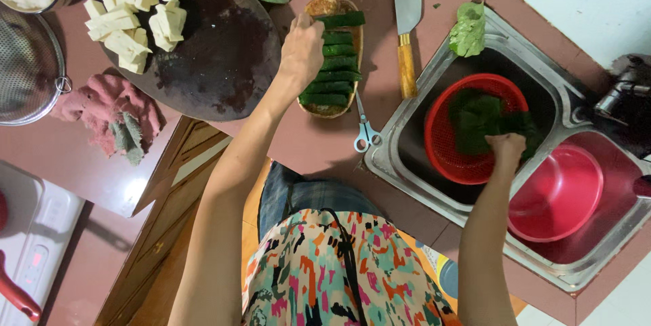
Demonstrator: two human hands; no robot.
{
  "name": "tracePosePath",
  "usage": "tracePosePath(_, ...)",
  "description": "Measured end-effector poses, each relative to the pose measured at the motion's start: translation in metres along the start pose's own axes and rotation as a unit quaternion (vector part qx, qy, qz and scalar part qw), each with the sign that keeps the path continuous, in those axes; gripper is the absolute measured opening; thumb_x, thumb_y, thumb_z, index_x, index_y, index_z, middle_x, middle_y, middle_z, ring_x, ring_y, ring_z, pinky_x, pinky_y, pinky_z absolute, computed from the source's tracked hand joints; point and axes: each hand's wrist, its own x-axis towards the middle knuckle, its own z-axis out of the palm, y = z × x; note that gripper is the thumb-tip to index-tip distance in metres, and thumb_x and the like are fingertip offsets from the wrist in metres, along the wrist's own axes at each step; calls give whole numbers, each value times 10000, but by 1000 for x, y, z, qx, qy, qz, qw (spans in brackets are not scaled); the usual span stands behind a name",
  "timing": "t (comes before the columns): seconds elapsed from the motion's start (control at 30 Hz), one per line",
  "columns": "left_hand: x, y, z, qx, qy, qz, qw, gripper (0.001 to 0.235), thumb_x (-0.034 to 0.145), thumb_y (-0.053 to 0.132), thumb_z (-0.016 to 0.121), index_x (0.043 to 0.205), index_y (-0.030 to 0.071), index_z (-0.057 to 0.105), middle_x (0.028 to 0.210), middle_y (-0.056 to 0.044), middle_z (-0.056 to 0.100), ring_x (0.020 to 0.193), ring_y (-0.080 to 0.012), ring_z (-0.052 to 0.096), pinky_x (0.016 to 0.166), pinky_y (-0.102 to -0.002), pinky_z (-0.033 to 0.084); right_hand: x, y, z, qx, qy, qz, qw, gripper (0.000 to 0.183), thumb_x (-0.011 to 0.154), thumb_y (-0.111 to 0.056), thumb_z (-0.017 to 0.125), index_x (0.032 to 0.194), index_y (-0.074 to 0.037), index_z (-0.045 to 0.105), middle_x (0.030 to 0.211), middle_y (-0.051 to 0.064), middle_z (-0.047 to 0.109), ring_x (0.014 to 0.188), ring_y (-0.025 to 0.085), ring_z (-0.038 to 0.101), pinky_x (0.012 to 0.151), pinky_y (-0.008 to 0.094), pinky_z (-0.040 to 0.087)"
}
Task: The person prepares ingredients and wraps them using green leaves, including cutting the leaves with scissors and placing pieces of tofu inside before rolling them.
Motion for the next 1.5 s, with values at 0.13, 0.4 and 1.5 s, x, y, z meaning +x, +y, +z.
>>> tracePosePath(0.13, -16, 19, -11, -57, -11, 8, 998, 98, 873, -6, 695, 965, -16, 663, 1083, -228, 605, 1070, -432, 606, 920, -505, 519, -9, -1, -56, 100, -104, 83, 986, 194, 893, -83, 835, 968, 9, 682, 856, 121, 675, 739, 215, 665, 657, 371, 568)
tracePosePath(0.4, -38, 87, -5, -190, -71, 35, 979, 133, 874, 31, 696, 1002, 16, 728, 1032, -243, 672, 973, -432, 665, 863, -490, 528, -36, 13, -156, 349, -158, -19, 924, 120, 969, 12, 748, 1001, 3, 634, 977, 57, 671, 866, 139, 660, 743, 290, 560)
tracePosePath(1.5, -15, 309, 199, -544, -394, 55, 738, 872, 862, 529, 784, 1506, 61, 428, 1447, -226, 508, 1287, -285, 491, 1065, -412, 428, -59, 8, -251, 297, -303, -158, 892, 177, 890, 74, 684, 1064, 44, 668, 967, 95, 701, 881, 125, 663, 744, 297, 540)
